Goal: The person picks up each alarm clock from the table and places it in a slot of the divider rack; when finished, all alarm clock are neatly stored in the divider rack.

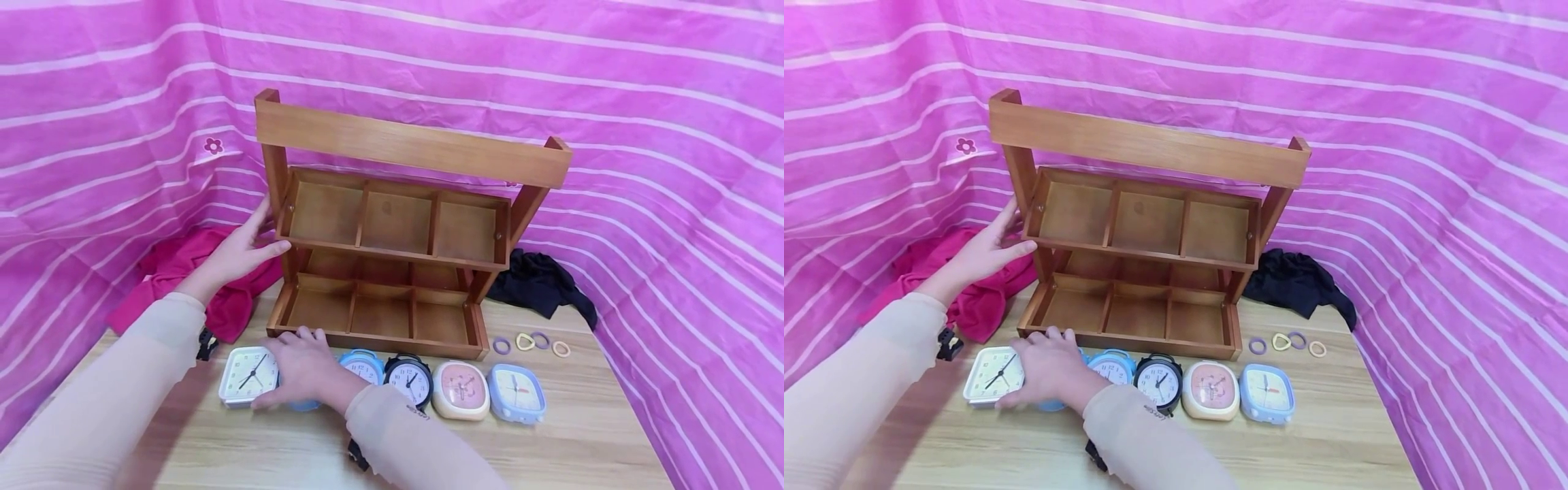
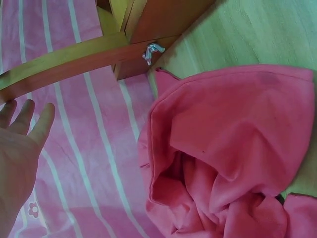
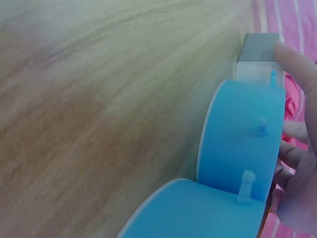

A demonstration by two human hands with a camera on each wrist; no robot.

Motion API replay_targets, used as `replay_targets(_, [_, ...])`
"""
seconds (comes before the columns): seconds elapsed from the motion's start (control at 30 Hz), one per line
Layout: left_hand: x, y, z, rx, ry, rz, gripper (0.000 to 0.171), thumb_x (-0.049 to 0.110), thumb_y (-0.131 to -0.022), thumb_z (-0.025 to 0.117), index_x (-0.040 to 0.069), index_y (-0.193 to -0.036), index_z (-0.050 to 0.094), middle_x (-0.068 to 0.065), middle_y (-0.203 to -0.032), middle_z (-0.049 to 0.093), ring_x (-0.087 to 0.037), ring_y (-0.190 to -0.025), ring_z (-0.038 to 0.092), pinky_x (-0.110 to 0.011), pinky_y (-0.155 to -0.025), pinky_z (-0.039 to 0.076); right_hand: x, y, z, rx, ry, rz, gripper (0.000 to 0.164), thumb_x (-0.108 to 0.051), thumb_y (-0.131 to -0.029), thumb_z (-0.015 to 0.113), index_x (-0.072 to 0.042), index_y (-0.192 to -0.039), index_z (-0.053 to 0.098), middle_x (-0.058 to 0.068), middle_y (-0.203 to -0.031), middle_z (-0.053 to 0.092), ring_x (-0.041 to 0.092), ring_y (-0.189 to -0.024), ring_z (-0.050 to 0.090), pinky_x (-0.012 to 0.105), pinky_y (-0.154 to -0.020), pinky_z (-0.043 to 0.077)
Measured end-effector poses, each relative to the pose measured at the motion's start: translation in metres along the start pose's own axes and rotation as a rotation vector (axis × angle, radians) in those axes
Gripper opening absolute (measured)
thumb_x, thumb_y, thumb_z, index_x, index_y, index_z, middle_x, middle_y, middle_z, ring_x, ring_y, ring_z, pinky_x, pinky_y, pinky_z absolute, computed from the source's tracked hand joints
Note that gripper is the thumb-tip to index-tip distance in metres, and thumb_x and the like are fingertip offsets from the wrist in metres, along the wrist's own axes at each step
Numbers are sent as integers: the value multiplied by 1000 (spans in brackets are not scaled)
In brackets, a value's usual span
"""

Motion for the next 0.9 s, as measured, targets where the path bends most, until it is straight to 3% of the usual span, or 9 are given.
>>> replay_targets(0.33, [0, -1, -1, -14, 17, -7, 96, 27, -102, 69, 55, -162, 0, -14, -172, 23, -42, -153, 30, -63, -121, 28, -1, 0, 10, 67, -67, 28, 93, -80, -71, 77, -36, -149, 53, -16, -135, 60, 8, -116, 47, 32, -96, 38])
replay_targets(0.5, [0, -3, 0, -19, 41, 14, 96, 22, -102, 69, 54, -163, 2, -14, -171, 25, -41, -151, 33, -63, -121, 29, -1, 1, 14, 124, -64, 18, 92, -77, -68, 80, -33, -146, 56, -15, -130, 62, 6, -112, 48, 28, -93, 38])
replay_targets(0.63, [0, -4, -1, -25, 60, 29, 97, 16, -102, 69, 49, -165, 2, -17, -169, 26, -42, -150, 34, -62, -120, 30, 0, 3, 7, 164, -83, 11, 94, -75, -67, 82, -32, -147, 55, -15, -132, 62, 6, -106, 45, 25, -89, 37])
replay_targets(0.9, [5, -2, -5, -47, 20, -31, 98, 23, -102, 70, 41, -167, -1, -17, -171, 21, -41, -153, 29, -62, -122, 28, 2, 4, -15, 243, -69, 0, 93, -74, -67, 83, -33, -145, 55, -13, -128, 63, 7, -103, 43, 25, -80, 34])
Point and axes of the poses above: each hand's wrist, its own y-axis away from the middle knuckle, its own z-axis out of the palm, x = y × z, the point moved 1 cm from there along -y, towards the middle knuckle
